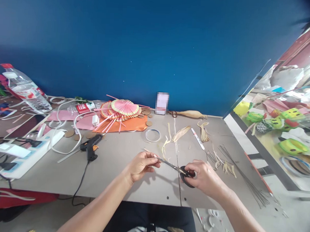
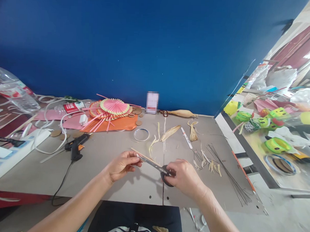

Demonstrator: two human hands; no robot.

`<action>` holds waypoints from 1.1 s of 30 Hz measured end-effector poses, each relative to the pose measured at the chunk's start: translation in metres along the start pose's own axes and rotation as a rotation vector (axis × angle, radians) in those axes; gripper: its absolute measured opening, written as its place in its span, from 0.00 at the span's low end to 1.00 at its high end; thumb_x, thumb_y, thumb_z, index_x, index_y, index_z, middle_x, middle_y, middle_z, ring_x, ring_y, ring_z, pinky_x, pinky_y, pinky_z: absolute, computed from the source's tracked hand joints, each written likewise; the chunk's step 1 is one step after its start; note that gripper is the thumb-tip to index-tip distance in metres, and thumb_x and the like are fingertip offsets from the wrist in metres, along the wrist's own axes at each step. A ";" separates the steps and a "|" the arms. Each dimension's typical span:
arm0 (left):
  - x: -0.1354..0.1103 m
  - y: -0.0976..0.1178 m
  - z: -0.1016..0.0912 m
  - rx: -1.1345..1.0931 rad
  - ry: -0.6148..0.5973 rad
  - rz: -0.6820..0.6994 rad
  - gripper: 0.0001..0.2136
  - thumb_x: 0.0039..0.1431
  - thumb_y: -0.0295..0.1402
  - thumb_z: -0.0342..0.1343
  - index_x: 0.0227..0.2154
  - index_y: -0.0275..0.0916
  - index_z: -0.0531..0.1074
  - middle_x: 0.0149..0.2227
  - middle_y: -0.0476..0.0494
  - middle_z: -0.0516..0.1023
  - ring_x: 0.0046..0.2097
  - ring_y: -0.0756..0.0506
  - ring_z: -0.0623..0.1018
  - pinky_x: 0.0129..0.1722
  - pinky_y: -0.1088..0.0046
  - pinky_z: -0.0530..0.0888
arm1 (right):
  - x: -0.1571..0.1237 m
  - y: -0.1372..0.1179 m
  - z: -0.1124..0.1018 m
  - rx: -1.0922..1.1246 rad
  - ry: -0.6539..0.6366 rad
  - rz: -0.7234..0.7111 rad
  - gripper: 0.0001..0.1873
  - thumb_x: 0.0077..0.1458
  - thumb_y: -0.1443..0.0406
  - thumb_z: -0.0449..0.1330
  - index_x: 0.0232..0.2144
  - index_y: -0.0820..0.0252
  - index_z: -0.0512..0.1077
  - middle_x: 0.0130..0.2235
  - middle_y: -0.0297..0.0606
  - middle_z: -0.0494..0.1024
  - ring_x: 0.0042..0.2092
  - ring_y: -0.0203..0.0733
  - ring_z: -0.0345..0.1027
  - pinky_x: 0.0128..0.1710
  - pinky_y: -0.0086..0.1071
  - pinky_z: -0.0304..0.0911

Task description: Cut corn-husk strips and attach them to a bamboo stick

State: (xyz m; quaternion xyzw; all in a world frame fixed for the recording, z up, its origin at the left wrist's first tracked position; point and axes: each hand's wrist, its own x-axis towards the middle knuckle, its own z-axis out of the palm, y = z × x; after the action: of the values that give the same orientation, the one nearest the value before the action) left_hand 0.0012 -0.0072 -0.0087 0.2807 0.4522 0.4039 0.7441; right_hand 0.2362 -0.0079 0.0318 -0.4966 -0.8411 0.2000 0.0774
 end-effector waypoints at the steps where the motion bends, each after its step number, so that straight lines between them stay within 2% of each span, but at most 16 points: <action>1: 0.000 0.000 0.000 0.000 0.002 -0.001 0.06 0.41 0.28 0.60 0.24 0.33 0.69 0.27 0.44 0.75 0.27 0.51 0.75 0.18 0.84 0.68 | 0.000 0.000 0.000 -0.002 -0.001 -0.002 0.04 0.42 0.64 0.56 0.20 0.57 0.69 0.22 0.33 0.70 0.28 0.36 0.61 0.27 0.26 0.51; 15: 0.001 -0.002 -0.002 0.009 0.021 0.011 0.06 0.41 0.28 0.60 0.24 0.32 0.70 0.26 0.44 0.74 0.27 0.51 0.75 0.18 0.84 0.68 | -0.001 -0.001 0.004 -0.002 -0.006 0.017 0.05 0.42 0.64 0.55 0.19 0.58 0.67 0.22 0.32 0.70 0.28 0.36 0.62 0.26 0.26 0.50; 25: 0.003 -0.002 0.001 0.023 0.019 0.018 0.05 0.42 0.27 0.59 0.24 0.32 0.72 0.24 0.46 0.73 0.27 0.51 0.74 0.18 0.85 0.68 | 0.000 -0.007 0.005 -0.110 0.023 -0.018 0.05 0.41 0.64 0.55 0.18 0.58 0.65 0.20 0.32 0.68 0.26 0.35 0.59 0.26 0.27 0.48; 33: 0.003 -0.004 -0.001 0.032 -0.003 0.014 0.05 0.43 0.28 0.59 0.25 0.32 0.72 0.28 0.44 0.74 0.28 0.52 0.74 0.19 0.85 0.68 | 0.001 -0.007 0.006 -0.077 0.011 -0.012 0.07 0.43 0.64 0.54 0.17 0.58 0.63 0.20 0.31 0.68 0.26 0.34 0.59 0.25 0.26 0.47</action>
State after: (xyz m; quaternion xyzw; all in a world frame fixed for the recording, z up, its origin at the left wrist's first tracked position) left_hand 0.0020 -0.0069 -0.0137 0.2962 0.4556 0.4015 0.7372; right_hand 0.2282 -0.0119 0.0291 -0.4952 -0.8507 0.1644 0.0638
